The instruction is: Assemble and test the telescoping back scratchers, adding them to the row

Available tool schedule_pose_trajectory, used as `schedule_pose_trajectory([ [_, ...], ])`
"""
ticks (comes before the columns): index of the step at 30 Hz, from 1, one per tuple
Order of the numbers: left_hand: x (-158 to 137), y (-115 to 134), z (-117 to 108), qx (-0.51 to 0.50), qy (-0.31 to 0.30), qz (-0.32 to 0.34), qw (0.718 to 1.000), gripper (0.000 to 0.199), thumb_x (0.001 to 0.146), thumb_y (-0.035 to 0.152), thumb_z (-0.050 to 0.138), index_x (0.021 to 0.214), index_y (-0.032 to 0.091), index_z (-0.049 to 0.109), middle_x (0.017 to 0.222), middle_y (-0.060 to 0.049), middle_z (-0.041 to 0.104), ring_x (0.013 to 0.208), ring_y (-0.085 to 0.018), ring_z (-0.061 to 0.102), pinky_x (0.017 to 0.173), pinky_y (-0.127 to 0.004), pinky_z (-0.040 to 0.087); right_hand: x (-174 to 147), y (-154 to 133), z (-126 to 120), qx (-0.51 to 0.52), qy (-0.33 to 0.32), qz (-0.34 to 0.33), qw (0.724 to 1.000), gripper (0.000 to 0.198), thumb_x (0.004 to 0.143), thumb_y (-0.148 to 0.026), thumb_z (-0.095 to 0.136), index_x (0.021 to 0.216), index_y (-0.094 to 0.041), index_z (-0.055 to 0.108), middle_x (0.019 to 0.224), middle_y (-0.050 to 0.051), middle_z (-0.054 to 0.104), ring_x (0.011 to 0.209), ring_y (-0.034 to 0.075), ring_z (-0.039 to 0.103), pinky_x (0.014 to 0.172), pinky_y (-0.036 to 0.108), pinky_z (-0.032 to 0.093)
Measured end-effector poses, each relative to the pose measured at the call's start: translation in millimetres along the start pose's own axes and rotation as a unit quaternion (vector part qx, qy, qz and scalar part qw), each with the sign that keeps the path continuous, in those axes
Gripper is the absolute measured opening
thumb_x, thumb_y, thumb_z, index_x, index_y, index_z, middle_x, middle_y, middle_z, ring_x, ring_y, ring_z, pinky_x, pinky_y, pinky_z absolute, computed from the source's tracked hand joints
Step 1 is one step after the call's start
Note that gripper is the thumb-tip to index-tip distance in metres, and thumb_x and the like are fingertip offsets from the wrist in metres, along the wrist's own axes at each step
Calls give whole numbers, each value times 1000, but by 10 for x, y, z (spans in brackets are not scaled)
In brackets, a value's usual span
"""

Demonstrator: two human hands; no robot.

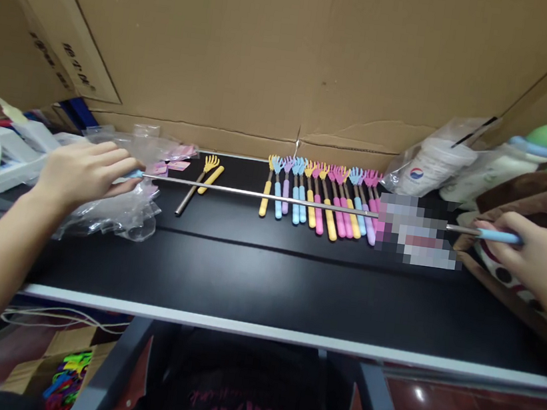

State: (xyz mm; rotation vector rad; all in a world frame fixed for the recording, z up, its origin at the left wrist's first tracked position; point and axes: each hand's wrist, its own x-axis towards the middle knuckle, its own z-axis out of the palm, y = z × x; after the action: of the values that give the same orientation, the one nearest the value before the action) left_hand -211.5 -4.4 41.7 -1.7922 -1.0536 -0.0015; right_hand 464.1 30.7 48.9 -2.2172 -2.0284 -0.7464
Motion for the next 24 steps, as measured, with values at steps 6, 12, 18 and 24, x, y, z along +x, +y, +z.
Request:
schedule_pose_trajectory([
  [6,39,44,36,-5,28,45,999,31,96,35,38,78,22,59,65,3,58,69,-12,48,54,-21,29,160,117,117,-5,-127,56,990,46,76,-49,60,106,-14,61,53,7,55,41,6,30,52,32,15],
  [12,130,60,-4,-54,3,29,998,35,96,30,35,72,21,59,62,2,56,66,-12,46,53,-22,27,120,123,190,-30,-106,37,993,43,81,-50,53,111,-20,60,70,13,64,40,6,27,52,31,14],
  [18,167,53,-46,-72,15,27,997,34,96,26,33,74,22,58,58,2,53,59,-12,44,50,-22,26,-6,-46,39,-70,-86,6,994,31,83,-37,51,110,-24,56,82,11,66,49,14,43,49,26,20],
  [24,509,380,-246,-71,101,122,985,29,96,22,36,78,20,58,69,1,64,64,-12,54,56,-22,35,-113,-571,-177,-93,-16,-92,991,24,85,-35,41,98,-25,58,72,6,65,54,17,52,46,24,18],
])
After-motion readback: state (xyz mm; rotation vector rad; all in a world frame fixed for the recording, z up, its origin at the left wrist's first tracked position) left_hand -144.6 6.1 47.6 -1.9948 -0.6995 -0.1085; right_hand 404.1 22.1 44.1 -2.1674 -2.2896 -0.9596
